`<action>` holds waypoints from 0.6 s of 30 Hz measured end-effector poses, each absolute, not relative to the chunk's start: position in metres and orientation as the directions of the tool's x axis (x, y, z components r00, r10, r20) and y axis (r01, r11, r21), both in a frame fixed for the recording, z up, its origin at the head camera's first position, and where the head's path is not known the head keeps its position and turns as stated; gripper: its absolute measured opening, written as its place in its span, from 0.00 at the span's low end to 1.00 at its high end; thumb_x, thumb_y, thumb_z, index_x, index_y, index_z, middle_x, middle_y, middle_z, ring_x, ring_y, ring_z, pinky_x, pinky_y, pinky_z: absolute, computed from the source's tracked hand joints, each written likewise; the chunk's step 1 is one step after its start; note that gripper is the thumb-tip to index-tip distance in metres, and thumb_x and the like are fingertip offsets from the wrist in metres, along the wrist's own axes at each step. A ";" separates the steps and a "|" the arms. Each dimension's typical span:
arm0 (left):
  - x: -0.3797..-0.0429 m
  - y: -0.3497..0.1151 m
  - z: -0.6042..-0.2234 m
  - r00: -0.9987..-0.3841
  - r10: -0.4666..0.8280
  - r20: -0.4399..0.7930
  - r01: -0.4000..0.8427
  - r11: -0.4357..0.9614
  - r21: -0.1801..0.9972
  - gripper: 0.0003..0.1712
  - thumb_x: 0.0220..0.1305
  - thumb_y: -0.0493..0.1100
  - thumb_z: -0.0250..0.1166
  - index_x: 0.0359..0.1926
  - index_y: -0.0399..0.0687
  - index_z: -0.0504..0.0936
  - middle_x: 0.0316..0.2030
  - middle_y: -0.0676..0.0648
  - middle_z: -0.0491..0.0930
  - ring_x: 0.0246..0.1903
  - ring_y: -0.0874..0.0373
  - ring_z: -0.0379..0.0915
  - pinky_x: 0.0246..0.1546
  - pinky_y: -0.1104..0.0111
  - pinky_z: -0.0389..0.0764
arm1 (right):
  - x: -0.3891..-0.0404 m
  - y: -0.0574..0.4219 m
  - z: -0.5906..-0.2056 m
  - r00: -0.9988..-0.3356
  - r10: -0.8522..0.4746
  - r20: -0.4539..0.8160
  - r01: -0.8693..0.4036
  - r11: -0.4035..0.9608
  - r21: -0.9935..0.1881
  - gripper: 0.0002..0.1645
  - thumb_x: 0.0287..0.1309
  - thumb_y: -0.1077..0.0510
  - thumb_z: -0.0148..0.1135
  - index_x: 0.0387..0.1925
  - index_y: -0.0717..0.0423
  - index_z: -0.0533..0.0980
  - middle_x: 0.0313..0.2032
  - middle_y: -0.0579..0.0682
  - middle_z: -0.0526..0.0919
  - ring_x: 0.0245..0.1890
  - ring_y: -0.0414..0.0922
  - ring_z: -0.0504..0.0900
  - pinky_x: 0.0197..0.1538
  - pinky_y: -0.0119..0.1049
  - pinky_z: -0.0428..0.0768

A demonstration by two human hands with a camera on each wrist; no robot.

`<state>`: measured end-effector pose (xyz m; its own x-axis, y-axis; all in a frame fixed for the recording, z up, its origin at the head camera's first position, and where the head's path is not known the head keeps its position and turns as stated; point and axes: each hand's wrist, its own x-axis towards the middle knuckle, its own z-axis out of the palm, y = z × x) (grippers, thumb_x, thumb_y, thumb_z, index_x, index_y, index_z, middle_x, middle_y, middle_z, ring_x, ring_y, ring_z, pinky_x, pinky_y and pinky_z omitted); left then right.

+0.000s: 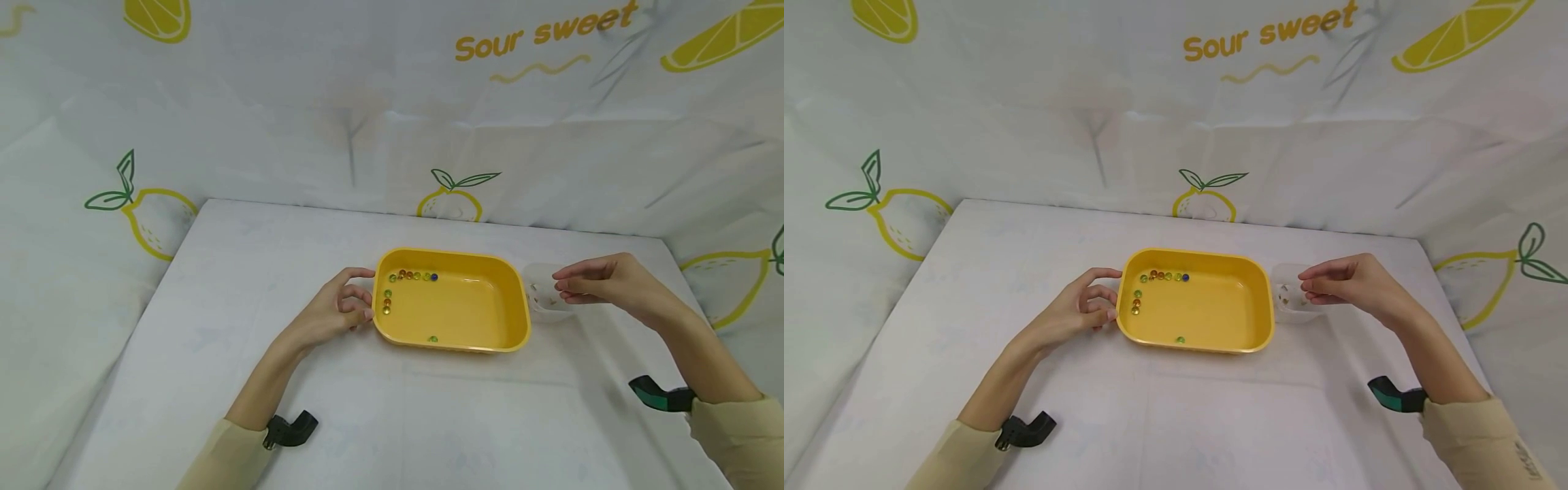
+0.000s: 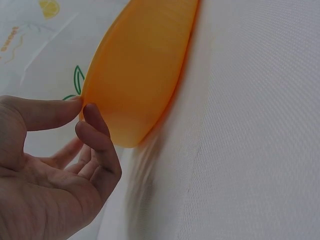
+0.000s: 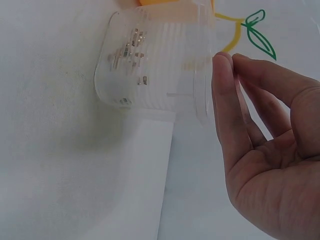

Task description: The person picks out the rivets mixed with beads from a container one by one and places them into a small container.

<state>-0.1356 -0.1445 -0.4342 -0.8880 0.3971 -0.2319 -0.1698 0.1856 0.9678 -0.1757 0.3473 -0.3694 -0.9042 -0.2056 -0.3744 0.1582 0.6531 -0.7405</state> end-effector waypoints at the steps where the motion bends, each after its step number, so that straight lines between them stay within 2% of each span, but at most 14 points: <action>1: -0.136 -0.145 -0.434 -0.888 0.398 -0.231 -0.169 0.185 0.968 0.39 0.69 0.32 0.68 0.77 0.54 0.66 0.49 0.42 0.80 0.36 0.50 0.77 0.32 0.71 0.74 | -0.176 0.347 -0.369 -0.904 -0.208 -0.373 0.157 0.651 -0.743 0.24 0.75 0.56 0.68 0.62 0.71 0.81 0.42 0.36 0.94 0.41 0.38 0.94 0.46 0.32 0.91; 7: -0.135 -0.145 -0.435 -0.887 0.401 -0.229 -0.166 0.186 0.968 0.39 0.69 0.32 0.68 0.77 0.53 0.66 0.49 0.42 0.80 0.36 0.50 0.77 0.32 0.71 0.74 | -0.176 0.345 -0.370 -0.906 -0.218 -0.364 0.144 0.648 -0.748 0.24 0.75 0.57 0.67 0.61 0.72 0.81 0.41 0.37 0.94 0.41 0.39 0.94 0.46 0.33 0.92; 14: -0.135 -0.145 -0.435 -0.886 0.400 -0.232 -0.169 0.188 0.968 0.40 0.69 0.32 0.68 0.78 0.54 0.66 0.50 0.42 0.80 0.36 0.50 0.77 0.32 0.70 0.74 | -0.178 0.336 -0.365 -0.915 -0.217 -0.340 0.115 0.668 -0.735 0.26 0.75 0.54 0.68 0.63 0.70 0.81 0.42 0.33 0.93 0.42 0.36 0.94 0.47 0.30 0.91; 18: -0.135 -0.145 -0.434 -0.887 0.399 -0.232 -0.170 0.185 0.968 0.40 0.69 0.32 0.68 0.78 0.54 0.66 0.50 0.42 0.81 0.36 0.50 0.78 0.33 0.70 0.75 | -0.180 0.326 -0.360 -0.920 -0.225 -0.320 0.090 0.675 -0.733 0.26 0.75 0.53 0.69 0.63 0.68 0.81 0.43 0.35 0.93 0.43 0.36 0.94 0.48 0.29 0.90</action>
<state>-0.1352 -0.1450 -0.4345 -0.8874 0.3985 -0.2319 -0.1700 0.1846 0.9680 -0.1801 0.3265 -0.3600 -0.9201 -0.2254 -0.3203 0.0899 0.6745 -0.7328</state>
